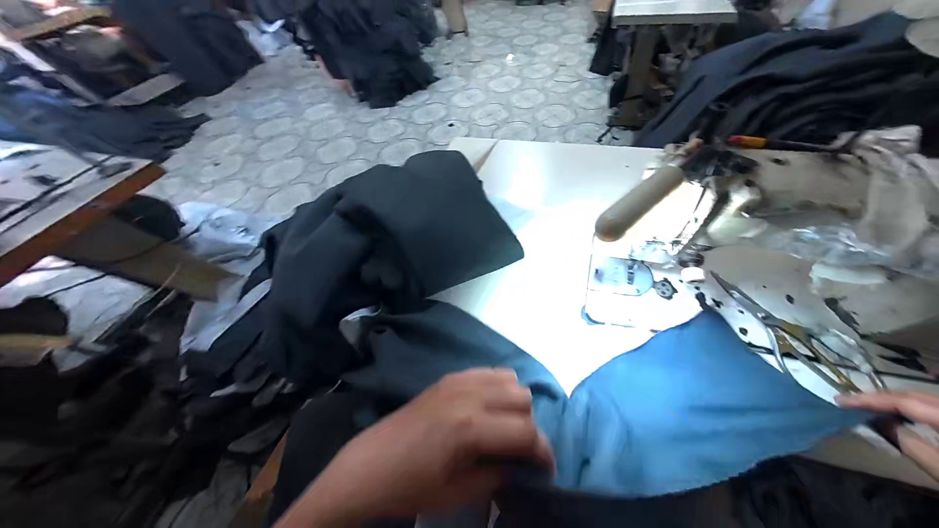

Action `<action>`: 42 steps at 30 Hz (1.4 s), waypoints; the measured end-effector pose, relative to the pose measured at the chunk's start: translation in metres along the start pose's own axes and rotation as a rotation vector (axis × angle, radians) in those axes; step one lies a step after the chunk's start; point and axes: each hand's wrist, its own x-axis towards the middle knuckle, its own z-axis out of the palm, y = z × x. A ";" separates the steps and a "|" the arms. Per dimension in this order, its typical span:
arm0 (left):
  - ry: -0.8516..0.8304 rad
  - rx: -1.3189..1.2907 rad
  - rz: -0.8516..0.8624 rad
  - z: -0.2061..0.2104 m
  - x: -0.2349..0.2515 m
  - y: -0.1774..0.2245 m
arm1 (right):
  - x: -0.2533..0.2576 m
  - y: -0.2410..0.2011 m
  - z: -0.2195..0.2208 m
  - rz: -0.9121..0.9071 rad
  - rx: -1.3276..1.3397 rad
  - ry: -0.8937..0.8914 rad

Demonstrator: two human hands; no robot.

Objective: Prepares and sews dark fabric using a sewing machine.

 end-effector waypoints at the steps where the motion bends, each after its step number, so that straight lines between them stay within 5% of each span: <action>1: -0.064 0.126 -0.035 -0.003 0.004 -0.018 | 0.008 0.003 -0.002 -0.019 -0.035 0.078; 3: -0.009 0.385 -0.142 -0.007 0.017 -0.049 | 0.027 0.005 0.001 -0.047 -0.119 0.377; 6: 0.482 0.745 -0.159 -0.050 0.010 -0.081 | 0.038 -0.022 -0.001 -0.244 -0.016 0.866; 8: 0.693 0.865 -0.183 -0.083 -0.031 -0.108 | 0.035 -0.054 0.015 -0.425 0.130 0.821; 10: 0.701 0.982 -0.261 -0.093 -0.068 -0.132 | 0.041 -0.083 0.059 -0.554 0.259 0.698; 15: 0.212 0.809 -0.844 -0.053 -0.073 -0.102 | 0.030 -0.109 0.183 -0.585 0.257 0.358; 17: 0.219 0.801 -0.757 -0.029 -0.060 -0.071 | 0.027 -0.113 0.188 -0.607 0.296 0.257; 19: 0.215 0.696 -0.494 0.013 -0.033 -0.039 | 0.033 -0.104 0.171 -0.559 0.411 0.217; 23: 0.072 0.428 -0.161 0.131 -0.004 -0.032 | 0.051 -0.045 0.092 -0.124 0.141 0.423; 26: 0.244 0.455 -0.017 0.163 0.000 -0.044 | 0.048 -0.005 0.050 0.256 -0.121 0.180; 28: 0.326 0.264 -0.032 0.161 0.008 -0.045 | 0.040 0.009 0.049 0.439 -0.173 0.019; 30: 0.326 -0.168 -0.247 0.149 0.019 -0.045 | 0.032 0.019 0.049 0.454 -0.193 0.019; 33: 0.352 -1.073 -0.663 0.119 0.029 -0.054 | 0.024 0.025 0.044 0.385 -0.111 0.073; 35: 0.379 -1.456 -0.714 0.108 0.029 -0.063 | 0.019 0.017 0.044 0.207 0.032 0.072; 38: 0.367 -1.604 -0.658 0.106 0.025 -0.067 | 0.024 -0.011 0.050 -0.126 0.118 -0.059; 42: 0.343 -1.566 -0.614 0.105 0.028 -0.064 | 0.053 -0.049 0.051 -0.303 0.053 -0.223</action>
